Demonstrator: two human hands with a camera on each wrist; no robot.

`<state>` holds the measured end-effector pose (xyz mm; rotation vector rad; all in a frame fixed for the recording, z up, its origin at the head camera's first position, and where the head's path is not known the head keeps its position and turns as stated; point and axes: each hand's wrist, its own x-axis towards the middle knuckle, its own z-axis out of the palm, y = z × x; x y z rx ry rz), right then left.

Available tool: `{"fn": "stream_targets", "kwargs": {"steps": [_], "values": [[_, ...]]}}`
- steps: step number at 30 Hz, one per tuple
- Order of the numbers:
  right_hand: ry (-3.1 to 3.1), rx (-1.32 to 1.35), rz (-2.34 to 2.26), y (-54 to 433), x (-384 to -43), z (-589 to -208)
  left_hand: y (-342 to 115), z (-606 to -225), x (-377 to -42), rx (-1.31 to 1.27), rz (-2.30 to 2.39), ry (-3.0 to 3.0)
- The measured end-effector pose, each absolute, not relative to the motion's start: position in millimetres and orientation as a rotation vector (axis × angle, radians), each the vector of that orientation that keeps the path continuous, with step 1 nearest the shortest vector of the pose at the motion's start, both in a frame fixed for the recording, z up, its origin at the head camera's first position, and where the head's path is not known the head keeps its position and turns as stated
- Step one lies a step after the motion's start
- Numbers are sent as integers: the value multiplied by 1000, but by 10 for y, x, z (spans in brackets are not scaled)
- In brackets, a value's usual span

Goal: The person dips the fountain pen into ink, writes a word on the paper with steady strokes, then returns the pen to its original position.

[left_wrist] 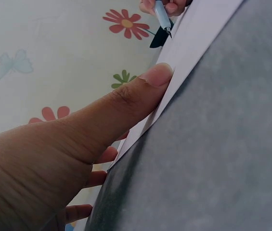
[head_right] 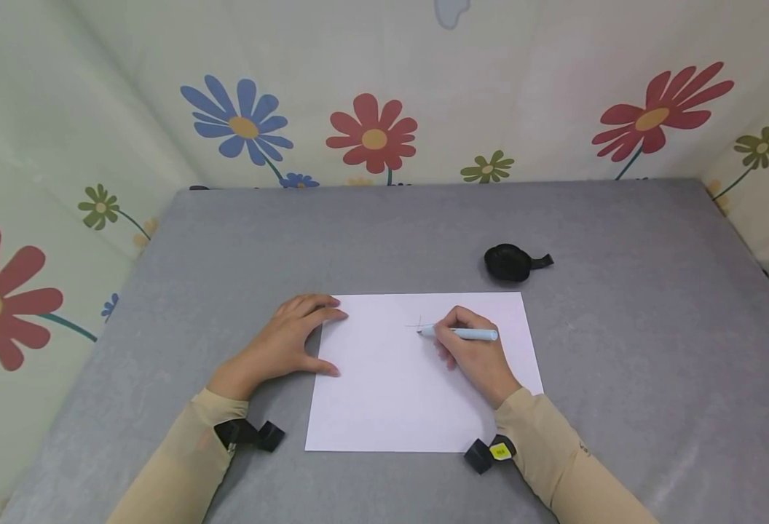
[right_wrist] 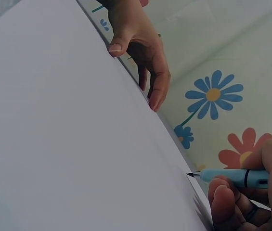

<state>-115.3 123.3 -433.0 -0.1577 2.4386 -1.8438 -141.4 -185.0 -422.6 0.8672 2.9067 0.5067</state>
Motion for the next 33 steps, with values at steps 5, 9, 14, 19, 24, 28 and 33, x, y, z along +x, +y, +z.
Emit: {"fn": "stream_targets", "kwargs": {"steps": [5, 9, 14, 19, 24, 28, 33], "values": [[2410, -183, -1855, 1232, -1140, -4325, -1846, -4215, -1407, 865, 505, 2908], [2389, -214, -1868, 1234, -1134, -4331, -1842, -4211, -1403, 865, 504, 2912], [2380, -237, -1862, 1236, -1133, -4340, -1838, -4200, -1396, 874, 510, 2920], [2383, -248, -1838, 1231, -1131, -4342, -1838, -4201, -1397, 903, 516, 2927], [2397, -269, -1799, 1225, -1116, -4341, -1846, -4215, -1407, 901, 516, 2921], [2389, -285, -1798, 1217, -1112, -4337, -1851, -4218, -1406, 908, 515, 2924], [2383, -307, -1781, 1215, -1106, -4335, -1851, -4216, -1404, 898, 515, 2920]]}}
